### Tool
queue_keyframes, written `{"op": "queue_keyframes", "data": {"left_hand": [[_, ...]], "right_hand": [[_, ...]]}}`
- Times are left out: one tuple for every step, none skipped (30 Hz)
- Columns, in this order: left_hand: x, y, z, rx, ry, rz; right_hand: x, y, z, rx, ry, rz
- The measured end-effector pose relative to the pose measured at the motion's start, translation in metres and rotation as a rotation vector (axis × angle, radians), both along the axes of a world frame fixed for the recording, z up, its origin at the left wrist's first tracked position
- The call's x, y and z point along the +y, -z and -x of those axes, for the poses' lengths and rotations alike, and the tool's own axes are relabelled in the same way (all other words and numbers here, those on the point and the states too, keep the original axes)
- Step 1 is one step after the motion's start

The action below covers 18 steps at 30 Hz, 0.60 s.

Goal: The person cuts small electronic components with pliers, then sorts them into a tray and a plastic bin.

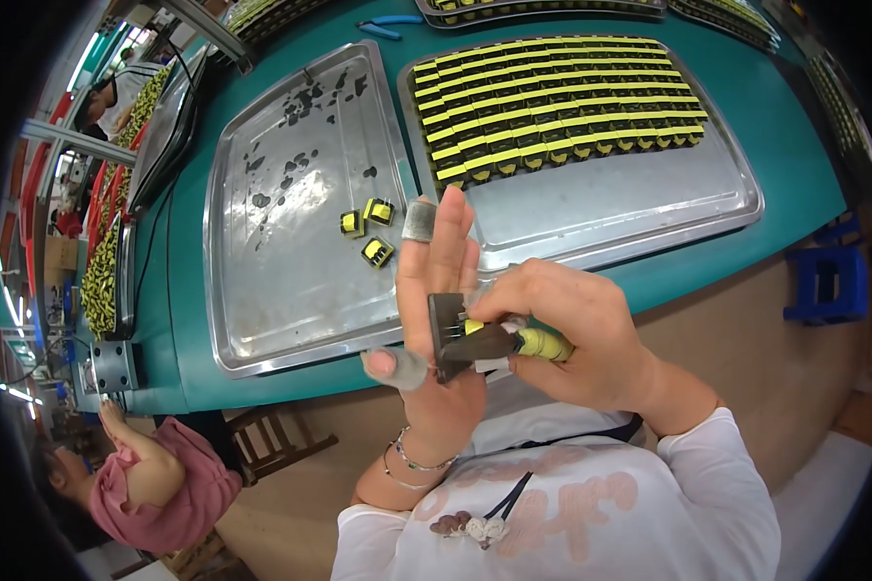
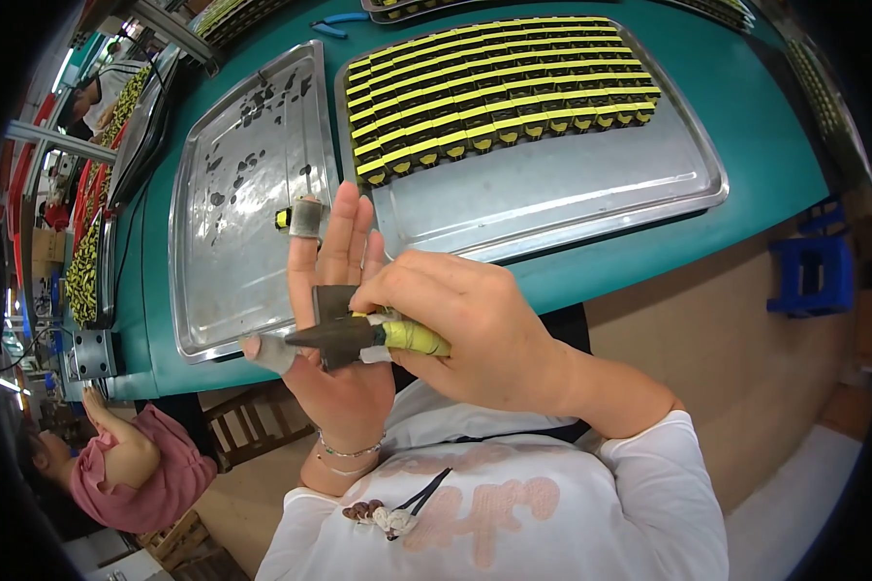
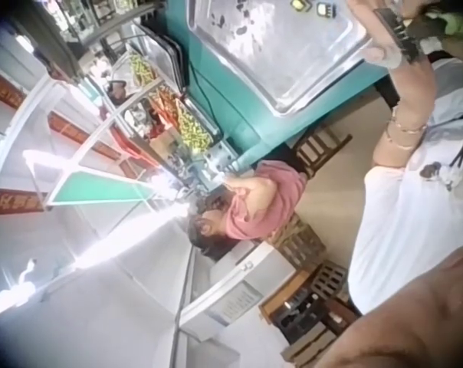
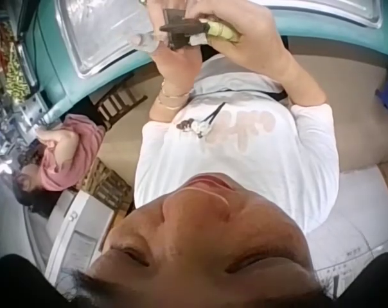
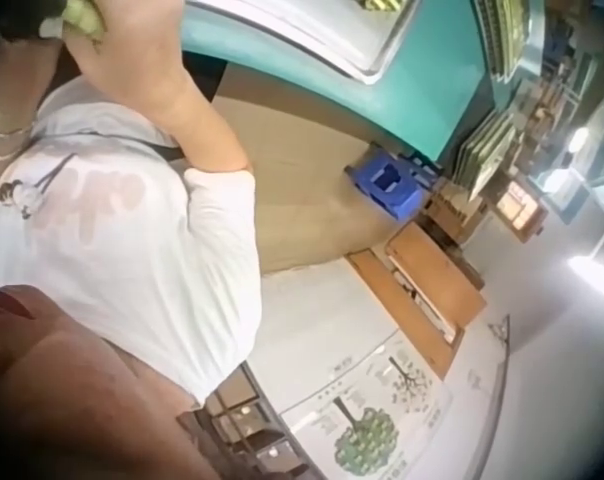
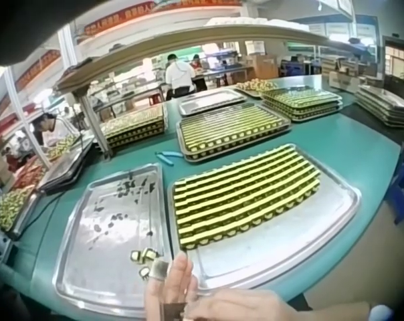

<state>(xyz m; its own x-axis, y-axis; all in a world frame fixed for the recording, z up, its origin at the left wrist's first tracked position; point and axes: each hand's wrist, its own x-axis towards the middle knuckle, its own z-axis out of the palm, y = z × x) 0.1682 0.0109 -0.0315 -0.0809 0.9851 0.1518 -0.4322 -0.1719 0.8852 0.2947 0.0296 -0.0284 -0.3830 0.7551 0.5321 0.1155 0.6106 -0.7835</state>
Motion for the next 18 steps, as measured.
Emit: {"op": "queue_keyframes", "data": {"left_hand": [[-0.001, 0.001, 0.001, 0.001, -0.002, 0.001], [-0.003, 0.002, 0.002, 0.034, 0.025, -0.029], [-0.004, 0.002, 0.003, 0.067, 0.051, -0.06], [-0.003, 0.002, 0.004, 0.066, 0.053, -0.06], [-0.002, 0.002, 0.005, 0.079, 0.064, -0.044], [-0.002, 0.001, 0.006, 0.092, 0.074, -0.03], [-0.001, -0.001, 0.005, 0.093, 0.074, -0.028], [-0.001, -0.005, 0.004, 0.073, 0.112, 0.054], [0.0, -0.009, 0.003, 0.051, 0.149, 0.137], [0.0, -0.012, 0.003, 0.052, 0.148, 0.136], [-0.001, -0.015, 0.003, -0.119, 0.215, 0.198], [-0.001, -0.016, 0.003, -0.29, 0.281, 0.259], [-0.002, -0.017, 0.004, -0.291, 0.284, 0.259], [-0.002, -0.017, 0.006, -0.209, 0.345, 0.266], [-0.003, -0.018, 0.007, -0.128, 0.405, 0.273], [-0.003, -0.013, 0.009, -0.098, 0.462, 0.246], [-0.004, -0.008, 0.01, -0.102, 0.467, 0.245], [-0.004, -0.003, 0.011, 0.053, 0.447, 0.154]], "right_hand": [[0.0, 0.0, 0.0, 0.025, -0.017, 0.042], [-0.001, -0.001, 0.0, 0.025, -0.02, 0.042], [-0.002, -0.002, 0.0, 0.008, -0.023, 0.047], [-0.003, -0.003, 0.0, -0.011, -0.023, 0.051], [-0.002, -0.002, 0.0, -0.012, -0.022, 0.051], [-0.002, 0.0, 0.0, -0.017, -0.021, 0.04], [-0.001, 0.002, -0.001, -0.019, -0.021, 0.031], [0.0, 0.0, -0.002, -0.018, -0.021, 0.032], [0.001, -0.003, -0.005, -0.038, -0.007, -0.028], [0.002, -0.004, -0.006, -0.058, 0.006, -0.09], [0.003, -0.003, -0.008, -0.057, 0.006, -0.091], [0.003, -0.001, -0.01, -0.057, 0.008, -0.166], [0.005, 0.002, -0.012, -0.058, 0.014, -0.242], [0.009, 0.007, -0.014, -0.061, 0.005, -0.343], [0.008, 0.01, -0.015, -0.064, 0.008, -0.344], [0.006, 0.012, -0.016, -0.048, -0.02, -0.359], [0.004, 0.013, -0.018, -0.034, -0.047, -0.374], [0.003, 0.014, -0.021, -0.044, -0.043, -0.379]]}}
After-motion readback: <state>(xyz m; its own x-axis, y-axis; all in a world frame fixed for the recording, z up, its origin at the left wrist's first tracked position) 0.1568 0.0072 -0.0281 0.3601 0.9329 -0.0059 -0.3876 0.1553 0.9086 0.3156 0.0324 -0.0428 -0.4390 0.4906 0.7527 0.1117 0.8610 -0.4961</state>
